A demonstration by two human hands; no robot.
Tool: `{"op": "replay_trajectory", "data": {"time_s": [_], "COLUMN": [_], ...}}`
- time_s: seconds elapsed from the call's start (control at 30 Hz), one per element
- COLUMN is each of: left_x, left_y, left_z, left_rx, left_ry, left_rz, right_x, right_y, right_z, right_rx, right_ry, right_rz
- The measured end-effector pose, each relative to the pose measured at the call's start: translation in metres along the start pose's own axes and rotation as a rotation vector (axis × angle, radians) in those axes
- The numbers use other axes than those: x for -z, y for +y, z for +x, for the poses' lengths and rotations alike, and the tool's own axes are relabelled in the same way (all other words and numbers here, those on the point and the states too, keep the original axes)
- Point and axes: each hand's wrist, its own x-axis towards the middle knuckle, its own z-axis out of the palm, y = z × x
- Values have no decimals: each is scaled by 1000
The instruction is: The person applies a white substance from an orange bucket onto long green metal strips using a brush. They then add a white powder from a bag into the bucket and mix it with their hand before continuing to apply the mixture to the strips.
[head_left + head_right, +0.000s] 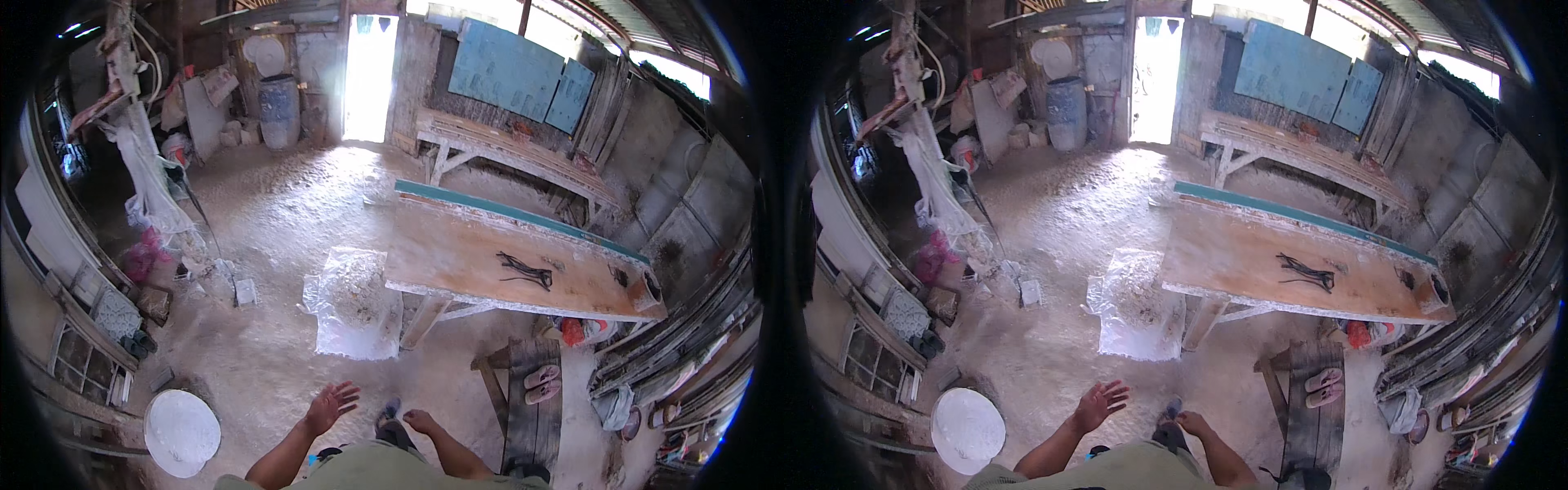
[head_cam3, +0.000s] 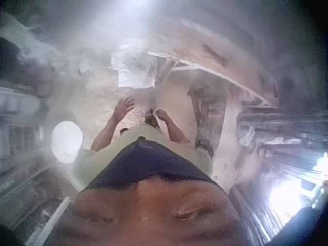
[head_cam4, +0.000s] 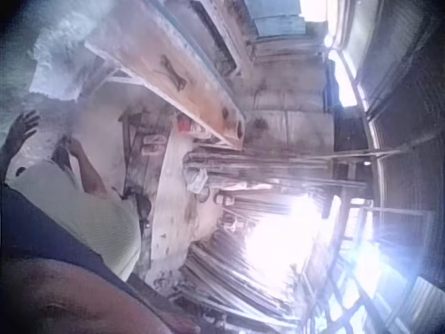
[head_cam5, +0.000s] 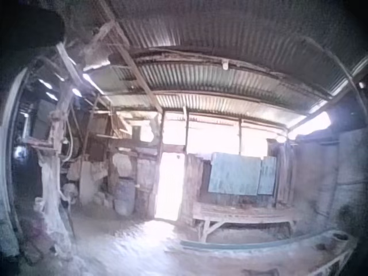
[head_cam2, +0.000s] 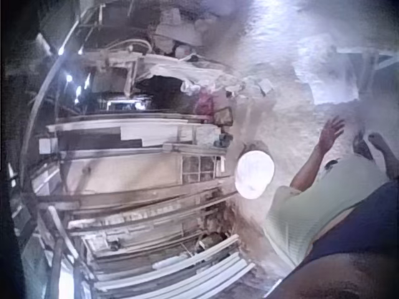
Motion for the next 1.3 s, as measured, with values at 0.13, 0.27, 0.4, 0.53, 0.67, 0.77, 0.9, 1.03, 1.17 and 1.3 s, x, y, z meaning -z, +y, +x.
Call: {"op": "replay_trajectory", "data": {"time_s": [0.13,0.27,0.4,0.53,0.67,0.77,0.9,1.03,1.17,1.3], "left_x": [31,49,76,106,126,164,218,262,248,210], "left_y": [54,111,182,255,322,363,434,547,671,776], "left_z": [36,118,175,212,264,312,392,492,605,702], "left_rx": [-95,-235,-317,-427,-485,-446,-363,-261,-144,30], "left_ry": [118,160,348,435,571,614,599,494,291,23], "left_rz": [-60,-66,-90,-134,-157,-170,-169,-94,170,468], "right_x": [16,97,123,182,265,301,359,396,477,542], "right_y": [-54,-95,-139,-234,-337,-380,-437,-464,-497,-509], "right_z": [56,143,253,333,404,472,555,647,700,744], "right_rx": [24,97,121,340,438,464,385,320,213,172], "right_ry": [-42,6,-86,-114,-209,-203,-131,-27,41,194], "right_rz": [130,200,275,249,319,368,402,541,391,482]}}
